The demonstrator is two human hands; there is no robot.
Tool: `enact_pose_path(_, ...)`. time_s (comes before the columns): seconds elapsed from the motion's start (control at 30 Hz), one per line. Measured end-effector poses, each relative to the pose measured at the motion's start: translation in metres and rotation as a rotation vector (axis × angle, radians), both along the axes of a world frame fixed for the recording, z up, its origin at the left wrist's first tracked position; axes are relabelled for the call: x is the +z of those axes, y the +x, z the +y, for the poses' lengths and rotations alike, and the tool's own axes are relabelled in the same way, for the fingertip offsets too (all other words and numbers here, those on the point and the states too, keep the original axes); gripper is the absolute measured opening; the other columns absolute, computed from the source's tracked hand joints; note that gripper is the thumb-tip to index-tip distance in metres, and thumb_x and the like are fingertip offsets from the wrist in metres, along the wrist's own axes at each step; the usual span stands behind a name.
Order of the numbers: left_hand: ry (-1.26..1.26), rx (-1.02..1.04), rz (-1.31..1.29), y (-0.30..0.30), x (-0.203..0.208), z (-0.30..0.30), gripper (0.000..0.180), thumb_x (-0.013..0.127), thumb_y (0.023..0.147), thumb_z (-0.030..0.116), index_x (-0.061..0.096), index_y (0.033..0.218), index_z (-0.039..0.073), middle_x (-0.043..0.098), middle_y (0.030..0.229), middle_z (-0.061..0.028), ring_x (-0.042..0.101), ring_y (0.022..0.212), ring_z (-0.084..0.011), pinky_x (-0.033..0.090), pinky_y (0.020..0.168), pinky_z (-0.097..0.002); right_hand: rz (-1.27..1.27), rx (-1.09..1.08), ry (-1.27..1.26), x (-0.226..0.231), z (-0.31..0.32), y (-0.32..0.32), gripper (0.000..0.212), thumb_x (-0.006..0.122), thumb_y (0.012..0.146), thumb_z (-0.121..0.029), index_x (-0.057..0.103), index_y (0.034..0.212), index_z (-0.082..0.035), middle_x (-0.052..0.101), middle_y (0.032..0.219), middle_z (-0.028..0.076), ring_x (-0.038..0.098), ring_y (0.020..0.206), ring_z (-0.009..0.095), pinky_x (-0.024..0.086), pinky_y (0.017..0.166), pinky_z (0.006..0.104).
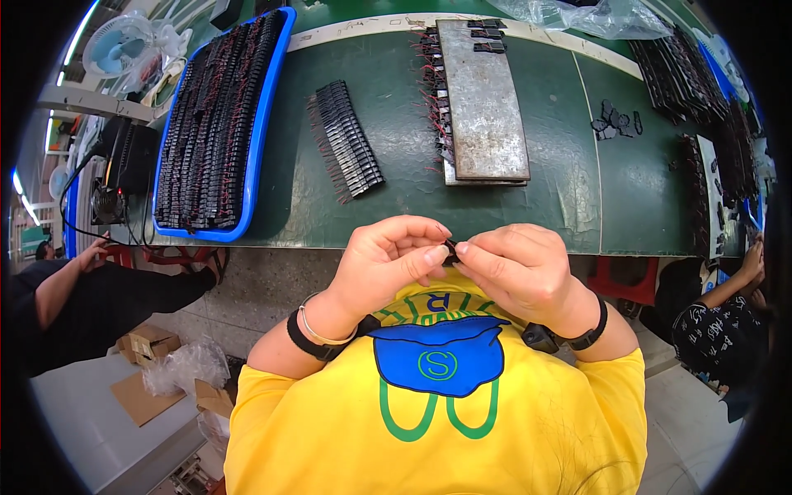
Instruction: The person picks up a speaker and a plastic cover by hand, fits the cover onto the speaker, and presses them together. After repeating this process for several speakers, the person places the assembled components onto a metal block.
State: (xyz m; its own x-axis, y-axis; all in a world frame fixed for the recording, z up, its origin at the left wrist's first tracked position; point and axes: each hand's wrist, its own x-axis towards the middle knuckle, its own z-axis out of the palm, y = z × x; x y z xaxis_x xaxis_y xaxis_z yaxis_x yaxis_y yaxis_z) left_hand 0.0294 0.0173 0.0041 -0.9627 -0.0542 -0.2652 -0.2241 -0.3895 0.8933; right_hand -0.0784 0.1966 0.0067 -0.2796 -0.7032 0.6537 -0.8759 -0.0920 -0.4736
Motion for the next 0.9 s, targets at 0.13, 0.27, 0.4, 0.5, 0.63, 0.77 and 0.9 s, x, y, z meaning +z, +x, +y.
enact_pose_path(0.13,-0.193,-0.044,-0.067,-0.008,0.01,0.002,0.016,0.059,0.09,0.009,0.064,0.1,-0.003,0.067,0.084,-0.0084,0.062,0.067,-0.0086,0.049,0.056,-0.02,0.063,0.009,0.023,0.002,0.0,0.0,0.022,0.072,0.067,-0.001,0.065,0.088,-0.001,0.064,0.075,0.008,0.061,0.061,0.02,0.049,0.051,0.028)
enact_pose_path(0.27,-0.267,-0.013,-0.043,-0.008,0.01,0.006,0.015,0.06,0.09,0.01,0.067,0.094,-0.002,0.067,0.078,-0.0057,0.06,0.062,-0.0067,0.046,0.053,-0.0182,0.1,-0.009,0.004,-0.002,0.002,0.001,0.025,0.065,0.064,-0.006,0.065,0.088,0.0,0.062,0.077,0.008,0.061,0.061,0.019,0.049,0.052,0.0291)
enact_pose_path(0.4,-0.254,0.03,-0.024,-0.005,0.009,0.008,0.015,0.06,0.09,0.011,0.067,0.092,-0.002,0.066,0.077,-0.0049,0.058,0.06,-0.006,0.046,0.052,-0.0178,0.109,-0.035,-0.019,-0.002,0.002,0.001,0.025,0.065,0.064,-0.007,0.065,0.088,0.0,0.062,0.078,0.008,0.061,0.061,0.02,0.05,0.052,0.0288)
enact_pose_path(0.5,-0.238,0.028,-0.031,-0.005,0.008,0.007,0.014,0.06,0.09,0.01,0.066,0.092,-0.002,0.066,0.076,-0.0053,0.058,0.059,-0.0063,0.046,0.053,-0.018,0.105,-0.028,-0.015,-0.002,0.004,0.001,0.025,0.065,0.064,-0.007,0.065,0.088,0.0,0.062,0.078,0.009,0.061,0.062,0.02,0.05,0.053,0.0288)
enact_pose_path(0.63,-0.153,-0.028,-0.064,-0.007,0.006,0.0,0.013,0.059,0.089,0.009,0.064,0.09,-0.003,0.066,0.075,-0.0074,0.057,0.057,-0.0081,0.046,0.053,-0.0189,0.089,-0.006,-0.053,-0.004,0.003,-0.002,0.026,0.065,0.064,-0.006,0.065,0.088,0.0,0.062,0.079,0.009,0.062,0.062,0.02,0.05,0.053,0.0295)
enact_pose_path(0.77,0.07,-0.107,-0.112,-0.007,0.005,-0.009,0.012,0.059,0.089,0.007,0.063,0.09,-0.004,0.066,0.075,-0.0095,0.058,0.057,-0.0102,0.047,0.054,-0.0201,0.035,0.015,-0.1,-0.009,0.002,-0.002,0.022,0.07,0.067,-0.005,0.065,0.088,-0.001,0.064,0.078,0.01,0.063,0.064,0.021,0.05,0.054,0.0293)
enact_pose_path(0.9,0.194,-0.105,-0.1,-0.005,-0.001,-0.01,0.011,0.06,0.088,0.007,0.063,0.089,-0.004,0.066,0.076,-0.0112,0.059,0.058,-0.0115,0.049,0.053,-0.0215,-0.062,0.035,-0.089,-0.006,0.004,-0.005,0.019,0.073,0.07,-0.006,0.066,0.087,-0.001,0.065,0.079,0.01,0.063,0.066,0.022,0.05,0.055,0.0296)
